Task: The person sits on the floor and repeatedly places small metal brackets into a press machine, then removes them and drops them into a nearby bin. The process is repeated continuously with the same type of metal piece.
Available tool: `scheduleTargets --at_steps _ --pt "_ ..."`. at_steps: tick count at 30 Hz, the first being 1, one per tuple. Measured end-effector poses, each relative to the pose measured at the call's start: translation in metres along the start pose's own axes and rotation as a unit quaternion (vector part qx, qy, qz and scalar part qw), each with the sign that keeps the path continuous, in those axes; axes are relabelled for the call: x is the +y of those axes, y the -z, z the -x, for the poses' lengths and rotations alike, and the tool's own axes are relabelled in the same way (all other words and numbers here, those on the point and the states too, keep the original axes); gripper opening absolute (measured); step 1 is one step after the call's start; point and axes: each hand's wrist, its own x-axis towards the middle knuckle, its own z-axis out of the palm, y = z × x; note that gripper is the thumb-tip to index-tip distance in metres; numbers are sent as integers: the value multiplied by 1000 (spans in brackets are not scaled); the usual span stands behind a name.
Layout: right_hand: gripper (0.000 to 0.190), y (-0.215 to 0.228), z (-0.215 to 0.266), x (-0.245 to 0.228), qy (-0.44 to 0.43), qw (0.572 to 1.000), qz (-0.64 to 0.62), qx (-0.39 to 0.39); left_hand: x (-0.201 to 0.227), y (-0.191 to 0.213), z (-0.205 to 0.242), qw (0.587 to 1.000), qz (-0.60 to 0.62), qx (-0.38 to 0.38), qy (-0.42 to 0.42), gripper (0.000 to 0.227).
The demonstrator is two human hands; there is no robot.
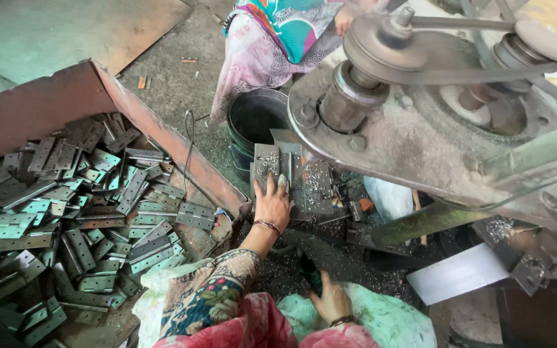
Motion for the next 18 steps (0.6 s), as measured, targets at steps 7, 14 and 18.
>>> scheduleTargets --at_steps 7,14,18 --pt "59 3 -1 -12 -30 999 4 -12 -4 -5 -25 1000 -2 23 19 45" --pt "63 -42 4 9 -16 999 -32 6 -5 -20 -24 996 4 80 24 50" --pt "67 -1 -11 -5 -75 993 2 -87 -10 -12 -24 998 8 62 17 50"
